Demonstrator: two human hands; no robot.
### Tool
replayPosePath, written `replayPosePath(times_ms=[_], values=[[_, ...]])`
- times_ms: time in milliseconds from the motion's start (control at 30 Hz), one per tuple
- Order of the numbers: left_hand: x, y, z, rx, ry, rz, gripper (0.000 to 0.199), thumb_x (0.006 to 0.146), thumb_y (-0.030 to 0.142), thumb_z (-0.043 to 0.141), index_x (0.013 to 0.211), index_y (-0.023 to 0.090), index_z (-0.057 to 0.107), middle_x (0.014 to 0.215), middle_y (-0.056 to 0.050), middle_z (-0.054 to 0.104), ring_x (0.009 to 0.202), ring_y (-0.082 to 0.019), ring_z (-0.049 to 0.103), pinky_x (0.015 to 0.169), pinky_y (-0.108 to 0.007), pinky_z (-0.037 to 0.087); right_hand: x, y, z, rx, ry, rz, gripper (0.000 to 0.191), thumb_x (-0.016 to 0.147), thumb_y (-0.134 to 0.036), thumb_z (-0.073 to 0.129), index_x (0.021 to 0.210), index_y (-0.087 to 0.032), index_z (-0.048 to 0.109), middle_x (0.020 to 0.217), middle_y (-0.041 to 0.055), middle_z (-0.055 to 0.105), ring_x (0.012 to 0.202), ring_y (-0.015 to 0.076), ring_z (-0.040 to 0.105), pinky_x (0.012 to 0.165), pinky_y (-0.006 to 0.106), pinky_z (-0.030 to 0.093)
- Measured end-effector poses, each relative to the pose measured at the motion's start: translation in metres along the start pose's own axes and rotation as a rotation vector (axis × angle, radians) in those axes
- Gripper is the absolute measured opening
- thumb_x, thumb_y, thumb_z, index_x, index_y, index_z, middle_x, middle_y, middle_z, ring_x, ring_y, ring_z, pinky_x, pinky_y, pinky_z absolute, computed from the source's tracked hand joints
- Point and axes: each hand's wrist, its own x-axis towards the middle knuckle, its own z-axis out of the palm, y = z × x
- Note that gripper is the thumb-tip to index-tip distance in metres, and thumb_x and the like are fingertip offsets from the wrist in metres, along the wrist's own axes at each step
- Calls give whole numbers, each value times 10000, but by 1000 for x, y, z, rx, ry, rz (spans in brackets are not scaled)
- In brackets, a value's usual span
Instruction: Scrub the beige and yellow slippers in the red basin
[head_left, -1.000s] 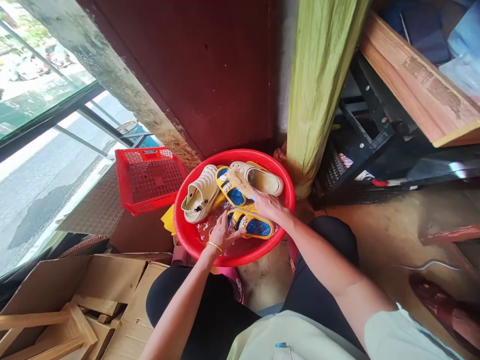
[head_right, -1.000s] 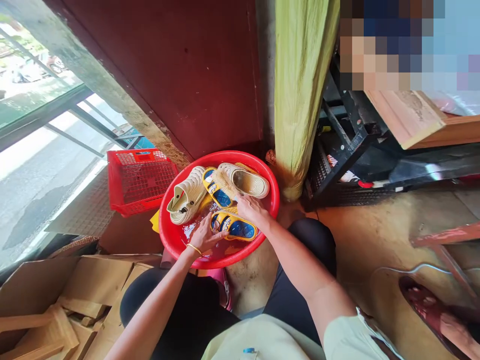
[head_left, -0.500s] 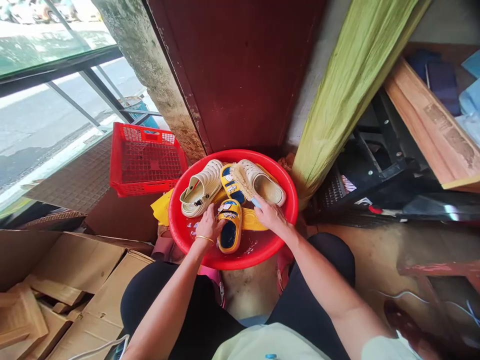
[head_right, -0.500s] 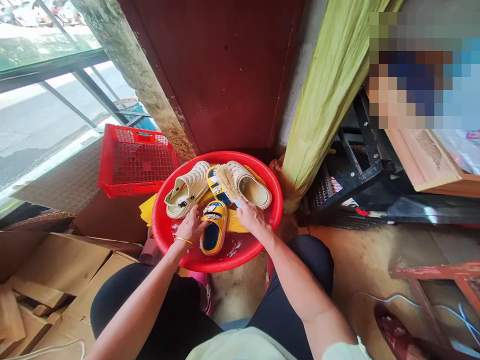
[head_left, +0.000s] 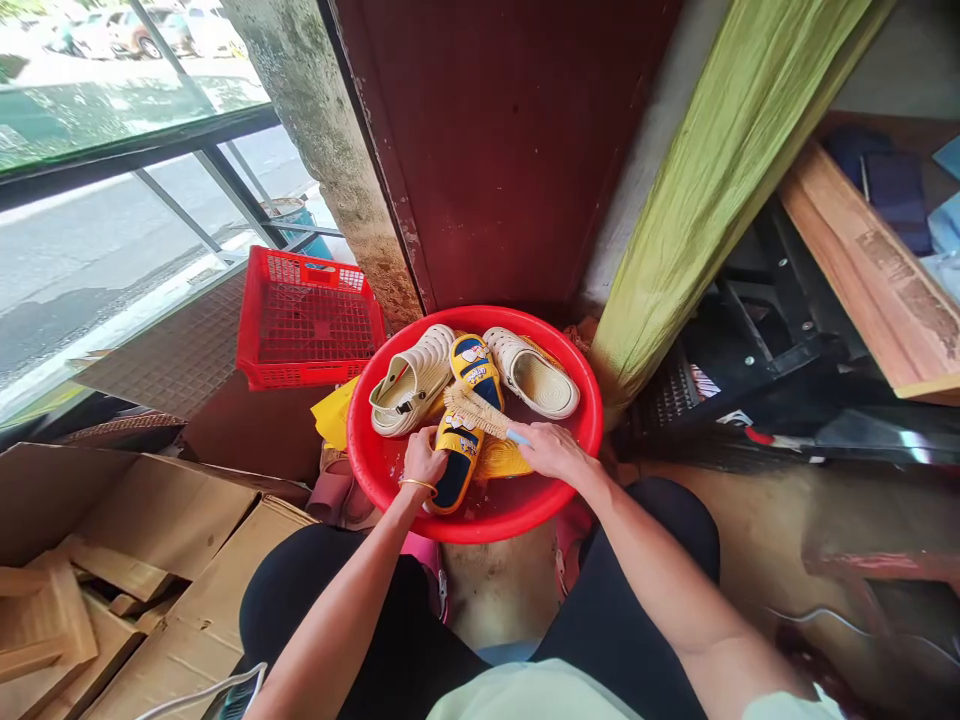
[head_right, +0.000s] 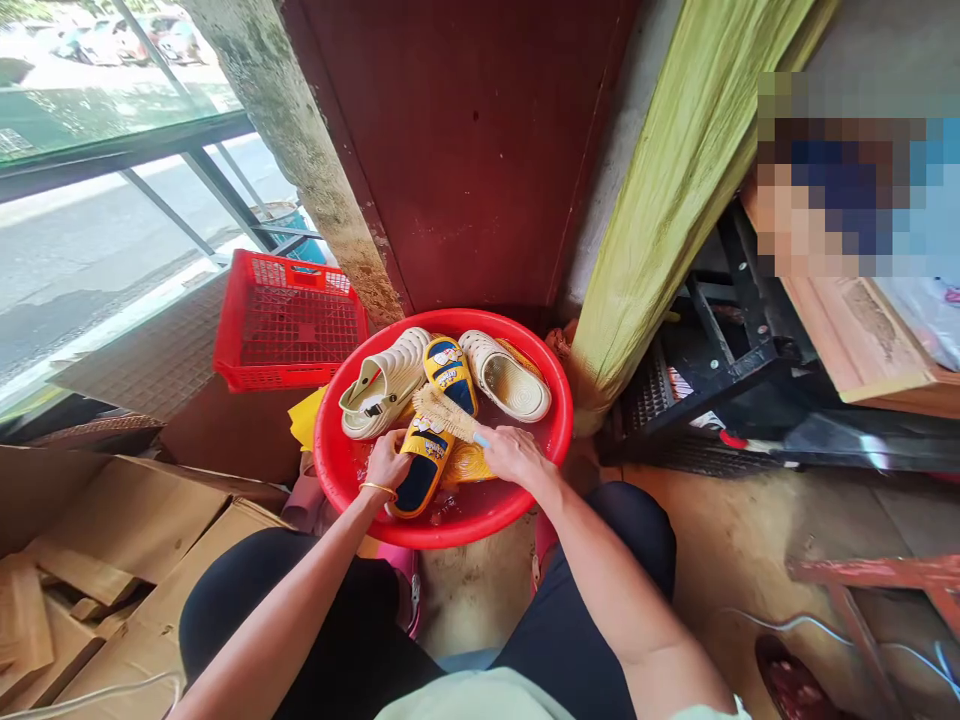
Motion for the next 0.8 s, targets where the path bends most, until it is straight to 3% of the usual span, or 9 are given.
replayPosePath(times_ms=[167, 300, 467, 633, 733, 800], values=[[-16, 19, 2, 197, -63, 106, 530, 819, 299, 621, 1327, 187, 514, 1187, -145, 727, 1077, -332, 705, 881, -397, 528, -2, -20, 11, 48, 127, -93, 599, 1008, -309, 408, 1606, -288, 367, 1219, 82, 717, 1049, 224, 686, 897, 304, 519], [-19, 23, -3, 273, 36, 209, 617, 807, 285, 654, 1385, 199, 456, 1323, -151, 664, 1197, -323, 659, 954, -390, 515, 3, -17, 9, -13, 86, -18, 612, 1001, -318, 431, 1607, -342, 352, 1215, 68, 713, 1035, 223, 689, 867, 301, 525], [-13, 17, -11, 315, 36, 131, 606, 828, 255, 625, 1399, 182, 432, 1361, -160, 641, 1220, -325, 642, 963, -412, 526, 1, -4, 2, -21, 46, 25, 594, 983, -285, 450, 1575, -328, 418, 1163, 63, 729, 1036, 219, 685, 886, 300, 516], [-15, 25, 2, 374, 37, 169, 549, 831, 208, 600, 1363, 135, 487, 1359, -210, 623, 1243, -338, 632, 999, -430, 525, 0, -31, 15, -16, 97, -50, 607, 1027, -338, 373, 1628, -330, 288, 1216, 86, 700, 1012, 235, 696, 852, 316, 530], [-14, 21, 8, 307, -16, 238, 617, 809, 182, 599, 1409, 110, 468, 1439, -229, 572, 1351, -330, 561, 1102, -441, 470, 7, -31, 19, -38, 65, -3, 597, 1032, -313, 361, 1625, -322, 289, 1219, 100, 698, 993, 241, 706, 834, 326, 536], [-12, 12, 7, 231, -121, 327, 743, 772, 209, 650, 1472, 109, 422, 1514, -224, 513, 1415, -325, 499, 1163, -454, 415, 12, -20, 19, -37, 68, 51, 584, 1022, -287, 385, 1604, -304, 335, 1201, 103, 707, 1016, 247, 704, 854, 332, 534]])
